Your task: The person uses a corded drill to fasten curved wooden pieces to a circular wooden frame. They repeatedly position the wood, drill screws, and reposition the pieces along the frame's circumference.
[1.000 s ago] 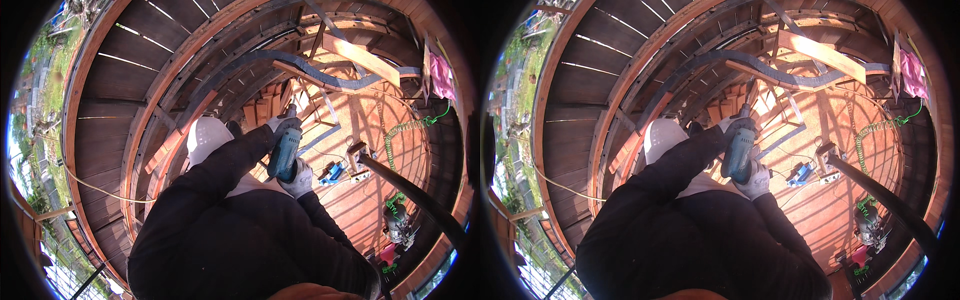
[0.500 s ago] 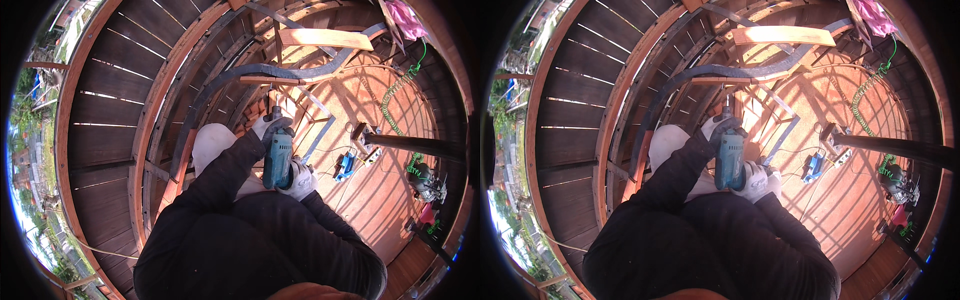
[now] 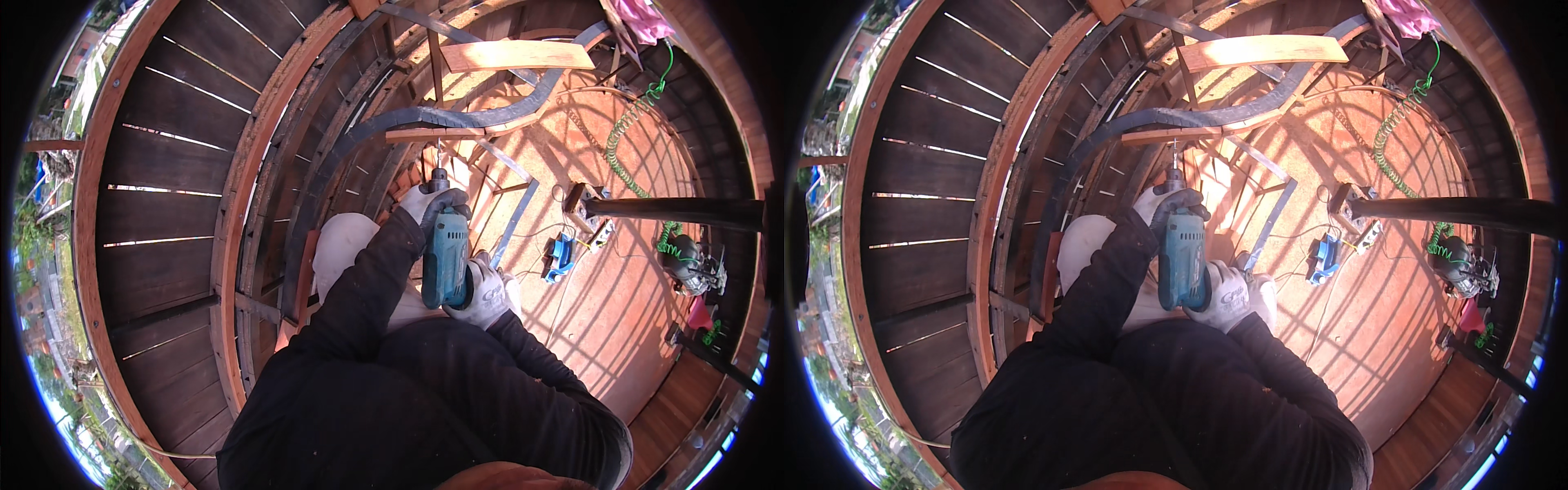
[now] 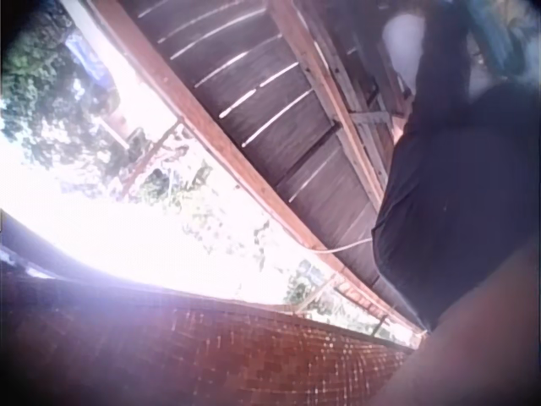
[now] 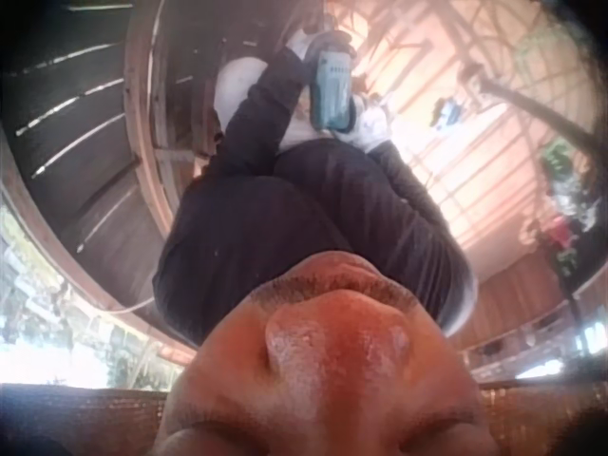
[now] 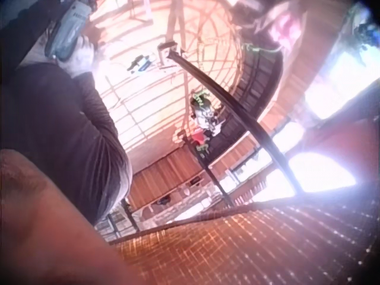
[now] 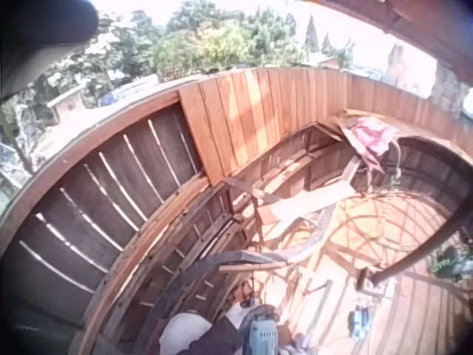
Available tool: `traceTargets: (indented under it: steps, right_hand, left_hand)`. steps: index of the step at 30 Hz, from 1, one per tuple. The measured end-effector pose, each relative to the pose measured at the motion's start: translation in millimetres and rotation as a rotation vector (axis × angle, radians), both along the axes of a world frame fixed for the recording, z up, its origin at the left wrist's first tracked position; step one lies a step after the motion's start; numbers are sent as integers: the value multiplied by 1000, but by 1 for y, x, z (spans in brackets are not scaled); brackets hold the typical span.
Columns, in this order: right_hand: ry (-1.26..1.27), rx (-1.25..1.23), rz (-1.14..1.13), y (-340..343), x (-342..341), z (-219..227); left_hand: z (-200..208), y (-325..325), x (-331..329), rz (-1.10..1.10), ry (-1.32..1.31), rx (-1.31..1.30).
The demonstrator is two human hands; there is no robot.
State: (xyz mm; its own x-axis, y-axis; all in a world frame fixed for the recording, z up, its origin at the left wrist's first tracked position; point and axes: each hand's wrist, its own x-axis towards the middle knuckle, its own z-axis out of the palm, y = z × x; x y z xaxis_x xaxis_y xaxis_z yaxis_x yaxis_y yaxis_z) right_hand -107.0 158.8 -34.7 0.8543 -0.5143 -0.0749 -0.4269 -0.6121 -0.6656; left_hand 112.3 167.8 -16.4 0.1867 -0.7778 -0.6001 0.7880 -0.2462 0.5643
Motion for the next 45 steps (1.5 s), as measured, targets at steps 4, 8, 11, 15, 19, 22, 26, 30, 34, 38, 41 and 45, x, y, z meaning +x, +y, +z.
traceTargets:
  steps: [4,8,11,15,19,22,26,30,34,38,41,45]
  right_hand:
    - [34,13,-1,-1,-1,-7]
    - [35,14,-10,0,3,-2]
    - [4,13,-16,0,4,-5]
    - [-97,-17,-40,5,4,-14]
    - [-175,78,-32,6,6,-23]
    - [-153,96,-19,6,5,-26]
    - [-130,87,-1,6,6,-33]
    - [-155,69,1,3,10,-27]
    - [-127,55,12,3,11,-23]
    - [-117,23,8,2,10,-23]
    - [-74,20,26,-2,13,-9]
    - [-58,64,36,-12,1,-4]
  left_hand:
    - [-5,0,1,-41,-48,15]
    - [-5,0,4,-40,-42,11]
    - [-14,0,6,-44,-27,-26]
    - [-12,2,7,-43,-10,-63]
    - [-12,5,-9,129,71,-57]
    - [-2,12,-6,41,117,-135]
    - [-3,13,-3,-11,25,-100]
    - [-9,12,-3,-2,62,-109]
    - [-15,12,-3,-13,147,-161]
    - [-11,11,-1,-50,119,-206]
    - [-12,10,-3,-34,121,-187]
    - [-4,10,-9,-12,86,-184]
